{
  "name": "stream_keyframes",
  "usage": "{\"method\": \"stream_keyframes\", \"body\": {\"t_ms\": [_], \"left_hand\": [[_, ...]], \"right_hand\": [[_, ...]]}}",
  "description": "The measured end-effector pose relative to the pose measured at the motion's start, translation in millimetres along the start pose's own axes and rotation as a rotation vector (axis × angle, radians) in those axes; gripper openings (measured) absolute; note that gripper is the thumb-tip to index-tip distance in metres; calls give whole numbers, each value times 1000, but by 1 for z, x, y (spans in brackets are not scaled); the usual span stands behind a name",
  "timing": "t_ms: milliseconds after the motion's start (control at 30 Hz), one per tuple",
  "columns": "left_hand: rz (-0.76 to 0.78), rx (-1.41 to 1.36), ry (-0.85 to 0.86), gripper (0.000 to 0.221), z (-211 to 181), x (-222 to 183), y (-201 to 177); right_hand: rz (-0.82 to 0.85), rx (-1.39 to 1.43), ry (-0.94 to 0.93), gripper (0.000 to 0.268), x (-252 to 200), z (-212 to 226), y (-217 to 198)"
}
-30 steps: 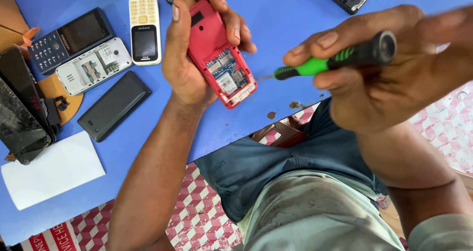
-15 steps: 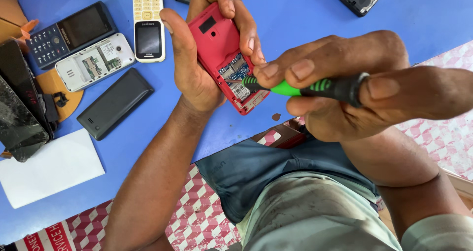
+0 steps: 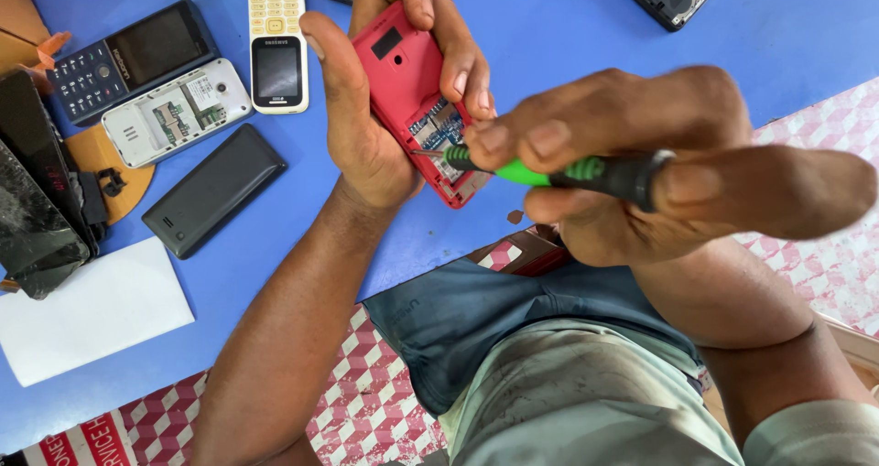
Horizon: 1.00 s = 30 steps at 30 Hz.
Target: The person uses a screwdriver to remove screws from the back of a red mobile phone. The person then removes the back cover and the internal circuit board from the phone casing.
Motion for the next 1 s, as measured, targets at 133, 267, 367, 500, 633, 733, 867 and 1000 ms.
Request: {"method": "stream_keyframes", "body": {"t_ms": [133,267,367,500,633,733,867,1000], "left_hand": [[-55,-45,7,61,4,0,-6],[-121,-30,10,60,8,-2,-13],[-145,39,-4,61,11,-1,-15],[-98,-40,-16,59,16,-2,-5],[-96,-107,-24,60,8,-3,-4],[-116,-153,-50,59,6,-2,-4],[-97,-131,-27,59,8,-1,1],[-105,-245,-38,60,4,-1,-1]], "right_hand": [[48,49,-288,62,7,-1,-3],[-32,-9,-151,60,-1,-11,-8],[8,86,-38,53,0,-14,-6],[-21,83,-135,63,8,-12,-6],[-46,89,-149,65,8,-7,-3],[-4,96,-72,65,0,-5,3],[-76,51,-192,66,-6,-10,-4],[-67,93,-151,63,-6,-11,-6]]}}
Point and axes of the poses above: each hand's wrist, its own x-axis towards the middle knuckle, its own y-axis out of the palm, z = x × y, the point moved 6 cm from there along x, towards the middle knuckle, and after that the axes turned 14 degrees about x, right-handed, at the moved point
